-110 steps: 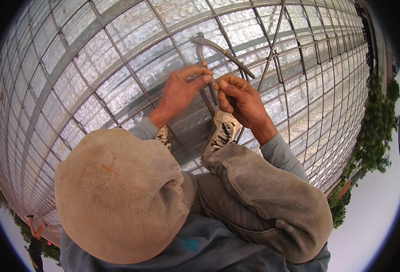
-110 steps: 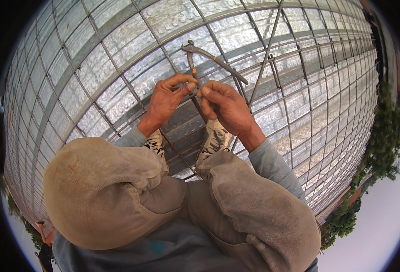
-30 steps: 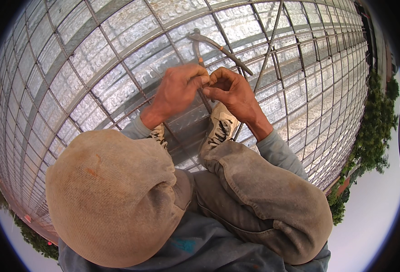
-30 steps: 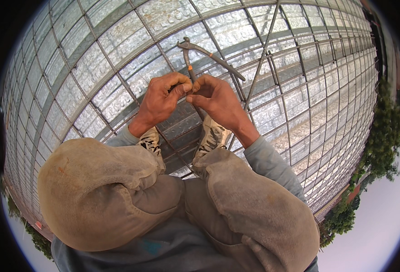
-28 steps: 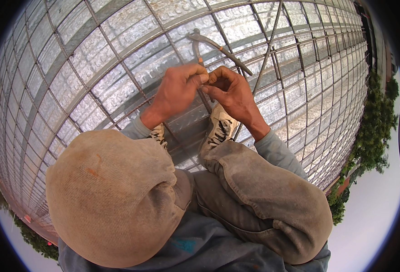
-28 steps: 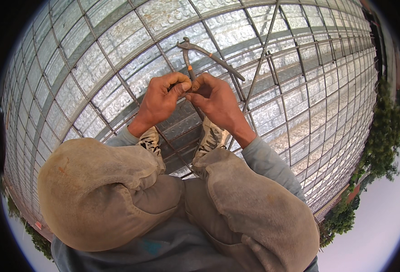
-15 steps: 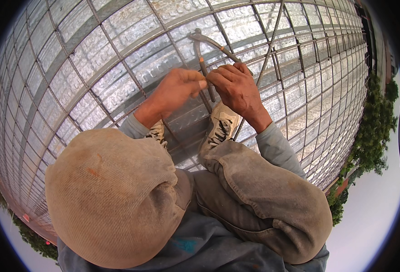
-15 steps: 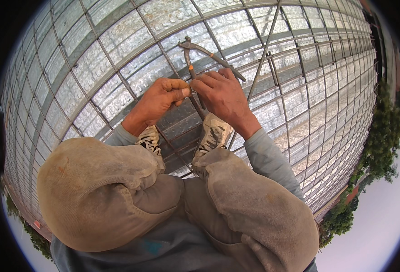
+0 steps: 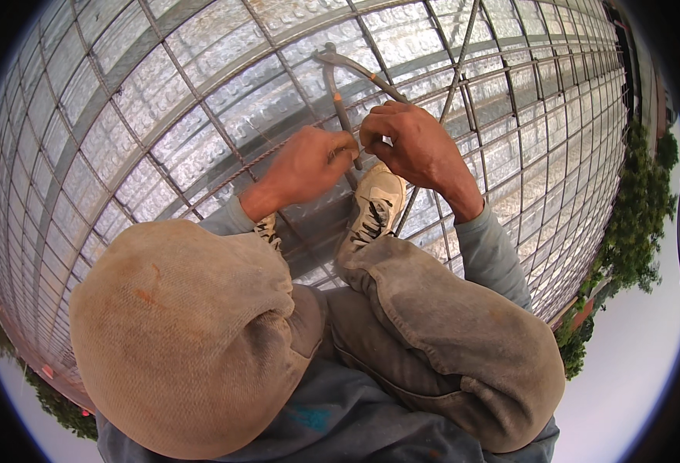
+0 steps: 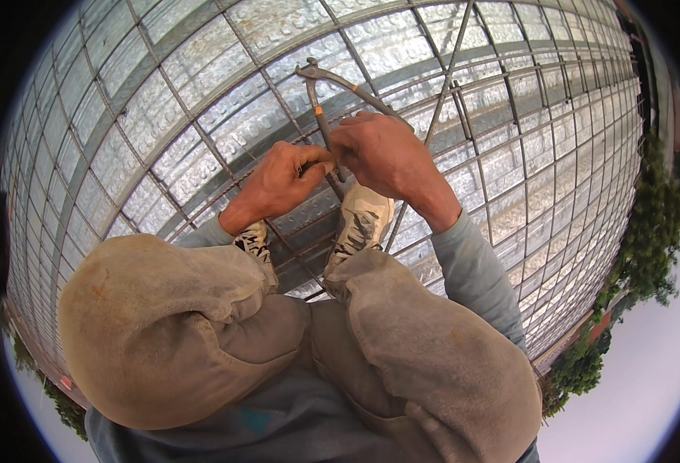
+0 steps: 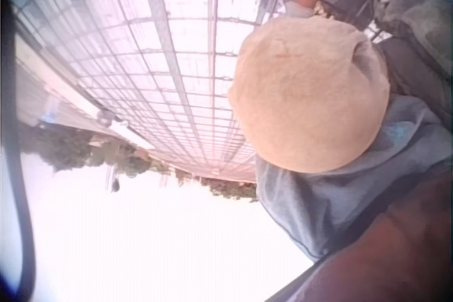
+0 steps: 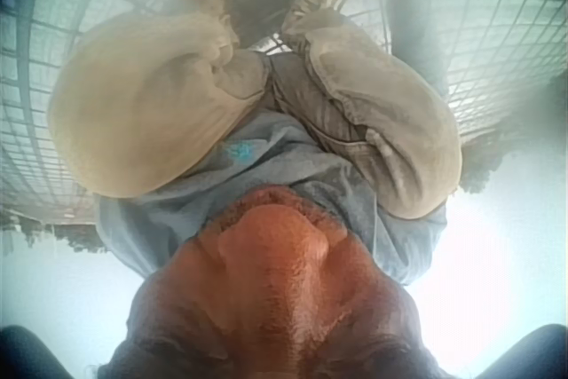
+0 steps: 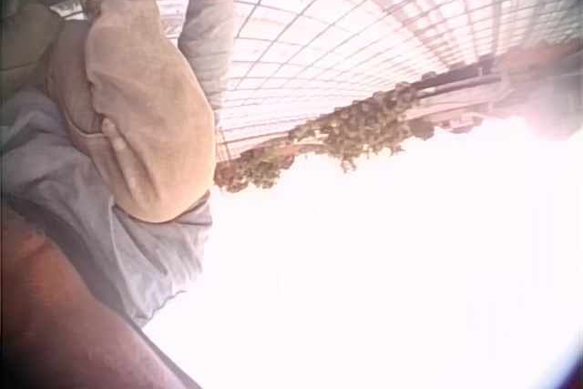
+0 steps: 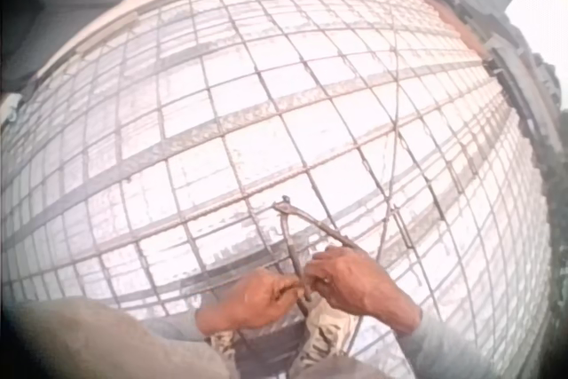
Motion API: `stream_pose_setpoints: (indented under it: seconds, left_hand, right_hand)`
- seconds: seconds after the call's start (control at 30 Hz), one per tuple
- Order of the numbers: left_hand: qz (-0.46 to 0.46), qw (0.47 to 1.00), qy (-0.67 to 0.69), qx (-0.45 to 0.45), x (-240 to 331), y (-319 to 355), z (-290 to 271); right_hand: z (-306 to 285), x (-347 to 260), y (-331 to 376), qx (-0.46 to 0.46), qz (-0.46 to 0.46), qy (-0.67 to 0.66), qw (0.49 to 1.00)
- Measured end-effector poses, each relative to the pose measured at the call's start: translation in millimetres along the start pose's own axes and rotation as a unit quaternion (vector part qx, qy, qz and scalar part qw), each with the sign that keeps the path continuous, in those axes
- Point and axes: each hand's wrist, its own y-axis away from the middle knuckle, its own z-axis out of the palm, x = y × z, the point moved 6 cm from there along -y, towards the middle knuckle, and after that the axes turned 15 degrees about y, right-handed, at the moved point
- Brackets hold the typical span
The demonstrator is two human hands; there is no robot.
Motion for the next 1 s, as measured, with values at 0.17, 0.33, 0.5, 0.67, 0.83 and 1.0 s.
stream_pose_setpoints:
  seconds: [0.17,0.33,0.5,0.67,0.83,1.0]
  left_hand:
    - [0.008,0.994,0.036,0.1,-4.6,-0.4,-7.4]
    - [-0.043,0.975,0.144,0.165,-33.5,5.4,-7.3]
    - [-0.017,0.937,0.243,0.252,-40.2,9.3,-16.6]
    - [0.059,0.937,0.246,0.241,-31.3,8.1,-18.8]
    - [0.029,0.945,0.234,0.225,-21.7,6.9,-17.1]
    - [0.047,0.938,0.26,0.225,-24.7,6.7,-14.0]
  right_hand:
    - [-2.5,-30.3,11.6,0.099,0.017,0.036,0.994]
    - [23.1,-67.7,28.4,0.137,-0.079,0.152,0.976]
    - [34.1,-58.3,27.8,0.231,0.015,0.027,0.973]
    - [48.3,-25.6,26.6,0.113,0.21,-0.473,0.848]
    - [57.9,-25.8,25.7,0.099,0.167,-0.685,0.702]
    - [69.5,-26.1,26.0,0.039,0.147,-0.821,0.551]
